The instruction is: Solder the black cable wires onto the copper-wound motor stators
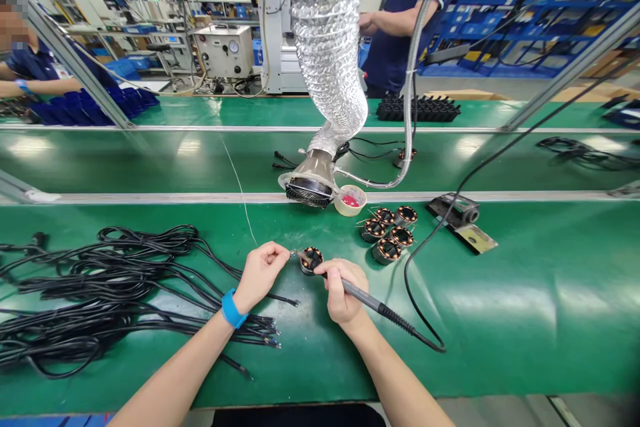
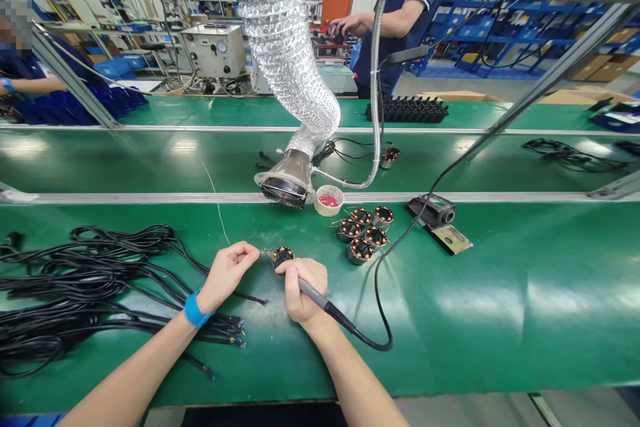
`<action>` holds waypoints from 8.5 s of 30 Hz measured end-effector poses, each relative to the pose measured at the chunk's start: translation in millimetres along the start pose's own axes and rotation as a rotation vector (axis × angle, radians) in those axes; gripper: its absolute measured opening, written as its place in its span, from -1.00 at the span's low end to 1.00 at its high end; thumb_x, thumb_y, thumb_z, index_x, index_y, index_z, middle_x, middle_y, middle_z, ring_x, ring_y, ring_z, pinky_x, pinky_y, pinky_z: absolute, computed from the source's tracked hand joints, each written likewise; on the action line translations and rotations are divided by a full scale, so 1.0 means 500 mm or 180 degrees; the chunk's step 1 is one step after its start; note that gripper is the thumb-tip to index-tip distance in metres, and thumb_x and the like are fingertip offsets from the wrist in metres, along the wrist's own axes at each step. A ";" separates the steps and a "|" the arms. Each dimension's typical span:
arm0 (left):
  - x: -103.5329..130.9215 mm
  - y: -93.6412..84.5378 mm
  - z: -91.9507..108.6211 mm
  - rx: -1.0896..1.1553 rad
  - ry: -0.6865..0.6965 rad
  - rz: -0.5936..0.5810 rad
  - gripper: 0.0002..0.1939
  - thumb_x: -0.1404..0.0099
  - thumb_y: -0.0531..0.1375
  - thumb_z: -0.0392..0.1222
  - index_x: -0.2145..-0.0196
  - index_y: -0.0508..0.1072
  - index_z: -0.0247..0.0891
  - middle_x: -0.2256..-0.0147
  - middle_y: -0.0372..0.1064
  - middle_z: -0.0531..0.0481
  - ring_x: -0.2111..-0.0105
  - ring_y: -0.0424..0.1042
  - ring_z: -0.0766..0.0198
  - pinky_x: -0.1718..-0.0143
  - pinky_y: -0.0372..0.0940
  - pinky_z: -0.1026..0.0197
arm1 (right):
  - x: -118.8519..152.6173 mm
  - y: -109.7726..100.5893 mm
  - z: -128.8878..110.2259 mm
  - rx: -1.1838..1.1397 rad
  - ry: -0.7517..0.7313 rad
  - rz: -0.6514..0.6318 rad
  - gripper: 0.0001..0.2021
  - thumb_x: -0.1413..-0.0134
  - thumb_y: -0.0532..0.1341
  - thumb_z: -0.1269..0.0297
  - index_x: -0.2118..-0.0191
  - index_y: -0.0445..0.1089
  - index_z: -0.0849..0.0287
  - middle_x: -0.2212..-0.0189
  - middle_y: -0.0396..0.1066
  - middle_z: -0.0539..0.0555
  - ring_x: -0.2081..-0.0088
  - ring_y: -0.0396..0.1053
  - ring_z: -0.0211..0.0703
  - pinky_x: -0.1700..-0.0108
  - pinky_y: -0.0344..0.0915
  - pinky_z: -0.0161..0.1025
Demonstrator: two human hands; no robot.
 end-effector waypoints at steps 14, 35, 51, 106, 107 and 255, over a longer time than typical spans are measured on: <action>0.002 0.011 0.013 -0.0230 0.0065 -0.0043 -0.75 -0.26 0.20 -0.08 0.45 0.46 -0.32 0.47 0.37 0.01 0.46 0.30 0.32 0.41 0.17 0.30 | -0.005 0.006 -0.003 0.0067 -0.0012 -0.0044 -0.70 -0.25 0.01 0.43 0.42 0.43 0.15 0.56 0.46 -0.03 0.53 0.42 -0.28 0.39 0.31 -0.28; 0.001 0.007 0.013 -0.0141 0.0026 0.0030 -0.74 -0.22 0.23 -0.06 0.47 0.48 -0.31 0.48 0.40 0.00 0.48 0.32 0.31 0.42 0.20 0.30 | -0.001 -0.004 0.001 0.0015 0.0048 0.0068 -0.70 -0.25 0.02 0.42 0.42 0.45 0.14 0.60 0.43 -0.03 0.54 0.42 -0.25 0.40 0.34 -0.26; 0.004 0.007 0.010 -0.0202 0.0024 0.0010 -0.77 -0.25 0.22 -0.11 0.45 0.49 -0.33 0.46 0.42 -0.02 0.46 0.34 0.30 0.41 0.22 0.30 | 0.001 -0.019 0.008 0.0121 0.0198 0.0235 -0.69 -0.27 0.01 0.38 0.41 0.44 0.13 0.62 0.41 -0.04 0.56 0.42 -0.23 0.42 0.36 -0.25; 0.008 0.010 0.072 -0.0914 0.0557 -0.0340 -0.86 -0.29 0.14 -0.21 0.41 0.42 -0.28 0.43 0.29 0.04 0.43 0.29 0.32 0.38 0.18 0.29 | 0.012 0.122 0.065 0.0087 0.0257 -0.1232 -0.51 -0.26 0.04 0.50 -0.22 0.21 -0.09 0.06 0.23 0.08 0.07 0.37 -0.18 -0.03 0.38 -0.21; 0.006 0.012 0.068 -0.0852 0.0483 -0.0423 -0.85 -0.29 0.15 -0.19 0.41 0.42 -0.28 0.43 0.29 0.04 0.43 0.29 0.32 0.38 0.18 0.29 | 0.011 0.118 0.064 0.0087 0.0251 -0.1210 -0.52 -0.25 0.04 0.50 -0.21 0.22 -0.09 0.07 0.23 0.09 0.08 0.38 -0.18 -0.01 0.39 -0.21; -0.009 0.020 0.016 0.0383 -0.0498 -0.0542 -0.72 -0.21 0.27 -0.02 0.41 0.43 -0.33 0.57 0.17 0.13 0.57 0.04 0.45 0.56 -0.05 0.33 | 0.001 0.009 0.049 -0.0029 0.0881 0.0093 -0.81 -0.31 0.09 0.33 0.15 0.46 0.13 0.55 0.37 -0.07 0.55 0.36 -0.31 0.38 0.34 -0.31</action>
Point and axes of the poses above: each hand's wrist, its own x-axis away from the middle knuckle, its own y-axis out of the palm, z = x × y, the point moved 9 cm from there along -x, towards the middle knuckle
